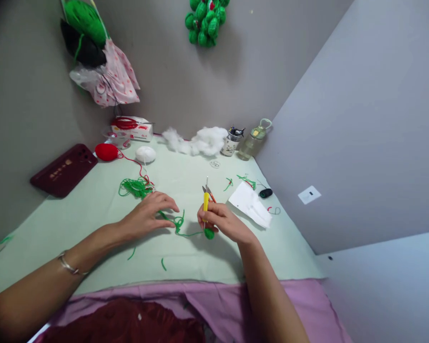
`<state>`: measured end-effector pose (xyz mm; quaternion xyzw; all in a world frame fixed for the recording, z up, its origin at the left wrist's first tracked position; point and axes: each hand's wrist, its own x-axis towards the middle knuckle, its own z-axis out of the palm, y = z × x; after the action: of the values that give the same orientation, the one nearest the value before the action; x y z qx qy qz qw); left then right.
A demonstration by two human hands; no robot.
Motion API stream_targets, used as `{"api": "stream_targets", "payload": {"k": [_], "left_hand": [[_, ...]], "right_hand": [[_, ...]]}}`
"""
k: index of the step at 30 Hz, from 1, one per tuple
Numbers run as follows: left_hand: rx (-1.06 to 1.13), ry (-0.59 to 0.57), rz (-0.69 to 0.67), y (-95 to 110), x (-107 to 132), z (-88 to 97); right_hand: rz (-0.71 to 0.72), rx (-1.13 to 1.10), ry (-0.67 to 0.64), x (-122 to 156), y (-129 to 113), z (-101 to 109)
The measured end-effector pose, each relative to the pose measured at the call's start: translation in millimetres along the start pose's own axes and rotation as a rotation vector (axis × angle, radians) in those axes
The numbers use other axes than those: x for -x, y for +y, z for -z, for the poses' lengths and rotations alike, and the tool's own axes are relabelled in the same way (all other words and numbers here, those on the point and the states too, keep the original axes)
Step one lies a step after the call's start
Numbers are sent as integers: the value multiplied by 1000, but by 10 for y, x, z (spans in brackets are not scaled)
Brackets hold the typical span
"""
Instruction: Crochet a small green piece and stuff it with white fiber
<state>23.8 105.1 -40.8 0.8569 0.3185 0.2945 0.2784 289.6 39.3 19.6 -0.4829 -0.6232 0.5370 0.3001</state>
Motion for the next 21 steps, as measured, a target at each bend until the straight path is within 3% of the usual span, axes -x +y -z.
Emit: {"api": "stream_targets", "payload": {"k": [6,16,21], "left_hand": [[-8,-79,18,-31,-28,-95],[67,-3,36,-68,-15,-22],[136,47,83,-23,13,8]], "right_hand": [[37,25,41,-167,1,-112],[10,162,118,-487,241,-469],[9,142,142,-541,230,-564]]}}
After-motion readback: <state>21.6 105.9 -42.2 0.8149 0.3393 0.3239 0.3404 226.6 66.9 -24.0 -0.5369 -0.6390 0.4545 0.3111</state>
